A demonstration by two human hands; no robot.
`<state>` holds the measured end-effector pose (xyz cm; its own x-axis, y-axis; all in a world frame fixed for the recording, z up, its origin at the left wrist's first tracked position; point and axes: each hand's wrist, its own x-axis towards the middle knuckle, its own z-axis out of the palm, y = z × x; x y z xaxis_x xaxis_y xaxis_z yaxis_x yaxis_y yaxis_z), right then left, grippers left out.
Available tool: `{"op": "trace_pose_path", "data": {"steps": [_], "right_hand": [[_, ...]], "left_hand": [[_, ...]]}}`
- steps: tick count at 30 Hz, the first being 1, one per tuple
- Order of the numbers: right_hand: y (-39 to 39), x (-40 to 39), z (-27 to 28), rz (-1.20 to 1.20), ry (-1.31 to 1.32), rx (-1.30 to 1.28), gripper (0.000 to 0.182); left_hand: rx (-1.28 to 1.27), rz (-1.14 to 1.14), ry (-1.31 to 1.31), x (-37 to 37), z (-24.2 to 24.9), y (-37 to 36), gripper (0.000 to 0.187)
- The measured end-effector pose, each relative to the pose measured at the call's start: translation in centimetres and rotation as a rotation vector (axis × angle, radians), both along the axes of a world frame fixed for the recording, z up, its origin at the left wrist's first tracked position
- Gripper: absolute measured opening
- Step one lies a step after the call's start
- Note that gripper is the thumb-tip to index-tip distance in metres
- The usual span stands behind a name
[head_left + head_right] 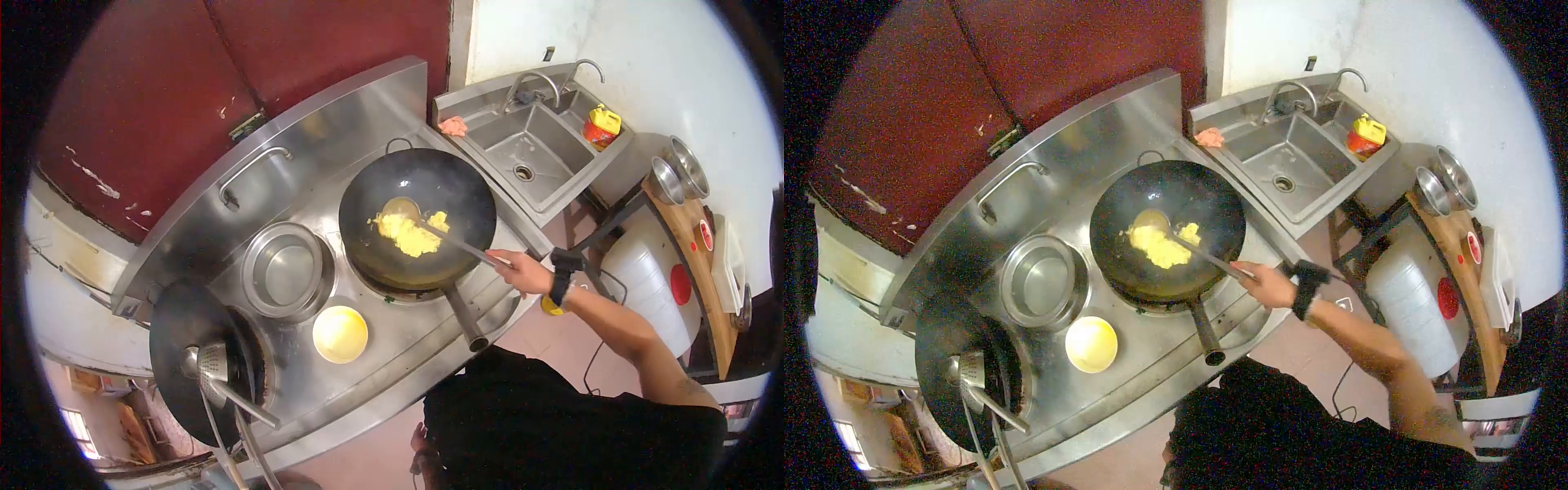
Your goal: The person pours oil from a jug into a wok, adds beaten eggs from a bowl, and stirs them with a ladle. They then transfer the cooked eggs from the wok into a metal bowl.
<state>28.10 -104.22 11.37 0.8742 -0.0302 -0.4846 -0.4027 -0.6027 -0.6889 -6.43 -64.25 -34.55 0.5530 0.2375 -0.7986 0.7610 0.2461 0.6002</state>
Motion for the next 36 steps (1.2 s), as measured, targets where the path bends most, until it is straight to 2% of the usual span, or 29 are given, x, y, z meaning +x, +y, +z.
{"op": "trace_pose_path", "data": {"steps": [1,2,3,4,6,10,12,13,15,16,17,19,20,21,22,23,24,26,28,30,32,33,34,36], "right_hand": [[-0.8,-0.6,-0.6,0.034,-0.071,0.005,0.043],[-2.4,-1.5,-1.7,0.073,-0.141,0.006,0.043],[-4.2,-1.9,-3.3,0.243,-0.566,-0.101,0.044],[-4.0,-2.3,0.0,0.217,-0.427,-0.205,0.043],[-4.7,-2.3,0.9,0.146,-0.322,-0.466,0.044],[-6.2,-2.7,-3.2,0.192,-0.247,-0.607,0.046],[-5.7,-4.1,-6.8,0.3,-0.602,-0.296,0.048],[-4.5,-3.5,-5.6,0.302,-0.608,-0.297,0.048],[-1.4,-3.4,-3.3,-0.113,0.147,0.51,0.05],[-0.9,-4.0,-2.5,-0.117,0.15,0.523,0.05],[-0.7,-4.2,-1.6,-0.114,0.148,0.536,0.05],[-0.5,-5.1,0.2,-0.115,0.147,0.546,0.05],[-0.6,-5.9,1.1,-0.025,0.033,0.36,0.05],[-0.8,-6.4,1.5,0.064,-0.08,0.174,0.05],[-1.3,-6.5,1.0,0.063,-0.08,0.174,0.05],[-2.1,-6.6,0.0,0.204,-0.308,-0.008,0.05],[-2.6,-6.5,-1.1,0.34,-0.536,-0.197,0.05],[-3.4,-5.0,-3.7,0.328,-0.476,-0.268,0.047],[-2.6,-3.3,-2.3,0.269,-0.374,-0.426,0.038],[-3.7,-2.0,-2.5,0.262,-0.275,-0.654,0.037],[-4.4,-1.6,-0.6,-0.203,-0.043,-0.345,0.045],[-6.6,-2.4,-1.9,0.014,-0.327,-0.501,0.047],[-6.3,-2.5,0.6,0.053,-0.422,-0.546,0.043],[-8.0,-1.3,0.0,0.18,-0.484,-0.752,0.038]], "left_hand": [[0.294,-0.392,-0.221,-0.3,0.7,0.2,0.04],[0.293,-0.381,-0.217,-0.4,1.2,0.3,0.04],[0.394,-0.488,-0.261,0.3,2.5,0.1,0.041],[0.496,-0.597,-0.304,0.5,3.3,-0.2,0.043],[0.535,-0.654,-0.27,0.5,3.7,-0.4,0.043],[0.316,-0.44,-0.183,1.2,2.2,-1.5,0.044],[0.136,-0.236,-0.123,0.7,1.7,-1.7,0.044],[0.022,-0.102,-0.086,1.1,1.2,-2.0,0.044],[-0.334,0.316,0.056,1.4,0.6,-2.0,0.044],[-0.421,0.448,0.107,1.7,0.5,-1.6,0.044],[-0.416,0.449,0.109,1.9,1.6,-1.4,0.044],[0.307,-0.456,-0.228,2.6,4.5,-1.0,0.041],[0.304,-0.458,-0.225,3.3,6.9,-1.3,0.041],[0.495,-0.703,-0.225,3.9,9.1,-1.4,0.04],[0.689,-0.946,-0.223,4.3,10.3,-1.5,0.04],[0.715,-0.996,-0.215,3.6,8.7,-1.3,0.042],[0.669,-0.924,-0.231,2.8,5.9,-0.9,0.044],[0.538,-0.724,-0.293,0.2,1.3,-0.5,0.048],[0.482,-0.622,-0.355,-0.8,-1.7,-0.1,0.053],[0.478,-0.608,-0.316,0.0,0.6,-0.4,0.052],[0.472,-0.581,-0.279,0.7,0.9,-0.7,0.052],[0.354,-0.435,-0.261,0.4,0.0,-0.6,0.052],[0.236,-0.289,-0.241,0.4,-0.4,-0.8,0.052],[0.27,-0.357,-0.313,0.3,-0.7,-0.7,0.053]]}}
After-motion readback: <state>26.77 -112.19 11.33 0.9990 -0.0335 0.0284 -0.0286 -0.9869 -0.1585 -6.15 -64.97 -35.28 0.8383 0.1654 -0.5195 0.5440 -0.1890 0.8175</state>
